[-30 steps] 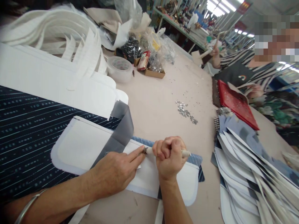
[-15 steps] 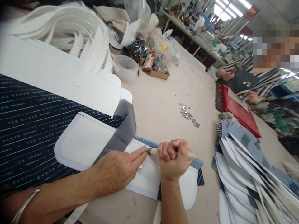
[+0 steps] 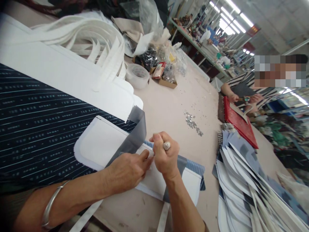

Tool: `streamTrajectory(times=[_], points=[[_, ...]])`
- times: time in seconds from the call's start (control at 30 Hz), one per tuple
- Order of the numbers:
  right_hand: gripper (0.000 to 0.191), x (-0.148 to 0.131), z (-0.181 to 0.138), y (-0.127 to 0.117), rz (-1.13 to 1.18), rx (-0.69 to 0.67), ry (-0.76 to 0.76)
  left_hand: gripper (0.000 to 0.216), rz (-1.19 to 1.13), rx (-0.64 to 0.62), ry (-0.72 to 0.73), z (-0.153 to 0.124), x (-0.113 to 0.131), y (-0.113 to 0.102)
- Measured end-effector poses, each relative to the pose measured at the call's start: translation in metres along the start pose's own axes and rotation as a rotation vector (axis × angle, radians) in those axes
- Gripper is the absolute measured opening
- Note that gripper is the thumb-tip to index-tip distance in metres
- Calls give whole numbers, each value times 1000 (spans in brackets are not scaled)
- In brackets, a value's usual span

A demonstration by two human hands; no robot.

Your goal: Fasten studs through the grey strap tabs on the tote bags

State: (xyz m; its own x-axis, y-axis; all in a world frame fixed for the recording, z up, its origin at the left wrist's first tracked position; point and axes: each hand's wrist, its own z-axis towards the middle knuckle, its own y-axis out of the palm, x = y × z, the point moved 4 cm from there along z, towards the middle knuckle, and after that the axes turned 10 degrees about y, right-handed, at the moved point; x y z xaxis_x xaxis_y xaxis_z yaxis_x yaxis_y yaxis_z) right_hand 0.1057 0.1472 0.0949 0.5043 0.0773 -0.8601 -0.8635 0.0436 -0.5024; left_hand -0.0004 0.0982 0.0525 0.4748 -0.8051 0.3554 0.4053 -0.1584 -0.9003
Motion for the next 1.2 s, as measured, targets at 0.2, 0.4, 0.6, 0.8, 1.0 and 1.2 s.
streamTrajectory(times=[0.2, 0.4, 0.6, 0.8, 1.0, 1.2], points=[[35, -17, 17, 28, -150, -156, 11, 30, -4, -25, 28, -3, 0, 12], [34, -28, 13, 33, -327, -137, -120, 19, -57, -33, 22, -2, 0, 15], [32, 4, -6, 13, -563, -124, -222, 16, -53, 10, 4, -2, 0, 9], [31, -7, 1, -18, -137, 74, -10, 19, 22, 60, -2, -1, 1, 3], [33, -32, -1, -10, 414, 180, -67, 11, -1, 23, -52, -1, 0, 5], [28, 0, 0, -5, 545, 81, 113, 8, 41, 43, -21, -1, 0, 6]])
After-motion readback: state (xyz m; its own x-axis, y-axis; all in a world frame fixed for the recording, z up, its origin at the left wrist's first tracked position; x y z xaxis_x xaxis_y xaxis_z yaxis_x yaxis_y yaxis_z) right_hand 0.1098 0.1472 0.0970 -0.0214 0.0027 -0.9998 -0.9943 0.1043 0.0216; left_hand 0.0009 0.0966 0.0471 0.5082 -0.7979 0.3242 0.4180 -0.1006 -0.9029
